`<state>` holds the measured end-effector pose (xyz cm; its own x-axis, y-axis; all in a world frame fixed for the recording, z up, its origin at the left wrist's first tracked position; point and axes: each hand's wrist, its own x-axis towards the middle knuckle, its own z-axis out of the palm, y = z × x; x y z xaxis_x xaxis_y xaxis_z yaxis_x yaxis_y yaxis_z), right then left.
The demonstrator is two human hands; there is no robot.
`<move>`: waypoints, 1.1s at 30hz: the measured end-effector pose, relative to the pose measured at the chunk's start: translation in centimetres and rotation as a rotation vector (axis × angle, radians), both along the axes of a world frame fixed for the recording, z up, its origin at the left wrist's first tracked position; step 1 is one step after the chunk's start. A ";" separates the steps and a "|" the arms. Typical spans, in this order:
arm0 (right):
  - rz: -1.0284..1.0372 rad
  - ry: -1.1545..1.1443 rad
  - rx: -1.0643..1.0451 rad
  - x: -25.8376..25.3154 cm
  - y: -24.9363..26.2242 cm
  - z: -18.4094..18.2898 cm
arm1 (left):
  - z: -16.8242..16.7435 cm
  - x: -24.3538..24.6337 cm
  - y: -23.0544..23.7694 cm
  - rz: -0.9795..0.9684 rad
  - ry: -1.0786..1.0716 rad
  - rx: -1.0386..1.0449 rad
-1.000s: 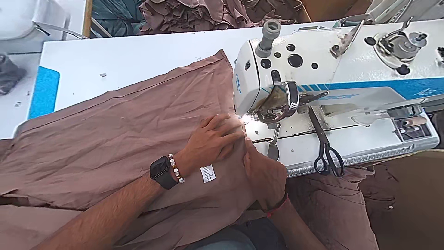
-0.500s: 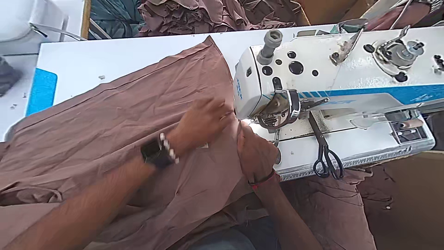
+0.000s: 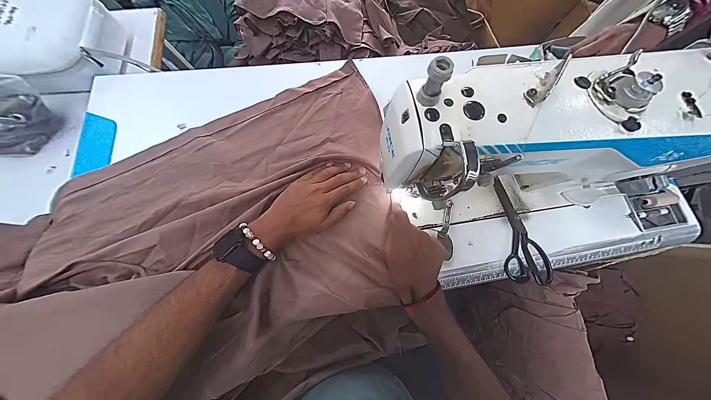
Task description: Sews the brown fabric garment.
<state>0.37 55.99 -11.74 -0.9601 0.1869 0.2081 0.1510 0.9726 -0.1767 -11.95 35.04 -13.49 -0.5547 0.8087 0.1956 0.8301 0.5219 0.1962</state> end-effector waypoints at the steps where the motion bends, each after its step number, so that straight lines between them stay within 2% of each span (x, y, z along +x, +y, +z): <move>1: -0.014 -0.035 0.026 -0.3 -0.1 0.2 | 0.3 0.7 0.4 0.068 0.030 -0.043; 3: -0.025 -0.023 0.065 -0.9 -0.1 0.2 | 1.8 4.0 1.6 0.305 0.074 -0.108; 7: 0.011 0.124 0.073 0.7 0.1 -1.6 | 5.1 13.3 0.4 0.848 -0.016 0.037; 9: 0.025 0.137 0.028 1.8 0.6 -1.8 | 4.6 16.6 -2.1 1.047 -0.132 0.003; 11: 0.042 0.116 -0.002 2.9 0.9 -2.0 | 2.4 17.3 -6.1 1.123 -0.208 -0.058; 13: 0.045 0.073 -0.003 3.9 0.5 -2.2 | 0.3 15.2 -10.8 1.017 -0.119 -0.069; 15: 0.038 0.017 -0.007 4.3 -0.2 -2.0 | -0.5 10.3 -15.4 0.806 -0.050 -0.118; 18: 0.039 -0.059 -0.016 4.6 -1.3 -1.7 | 0.8 2.2 -18.5 0.651 -0.150 -0.274; 20: 0.057 -0.055 -0.053 4.6 -1.1 -1.4 | 4.2 -0.4 -15.7 0.626 -0.166 -0.386; 21: 0.069 -0.013 -0.094 4.6 -0.4 -1.2 | 5.8 -0.3 -12.7 0.592 -0.115 -0.343; 23: 0.105 0.126 -0.263 4.2 2.0 -0.4 | 7.5 1.7 -5.0 0.497 -0.073 -0.090; 25: 0.066 0.206 -0.334 3.3 4.8 0.5 | 5.7 3.3 1.6 0.368 -0.182 0.249; 26: 0.038 0.209 -0.310 2.8 6.4 0.8 | 3.9 3.8 3.7 0.295 -0.200 0.314; 29: 0.036 0.119 -0.228 1.4 10.5 1.3 | -0.4 4.1 5.3 0.121 -0.060 0.237; 31: 0.107 0.038 -0.236 0.9 11.4 1.1 | -0.6 3.9 4.7 0.058 -0.038 0.174; 33: 0.177 0.040 -0.254 0.2 10.1 0.3 | -0.5 3.6 4.3 0.041 -0.037 0.166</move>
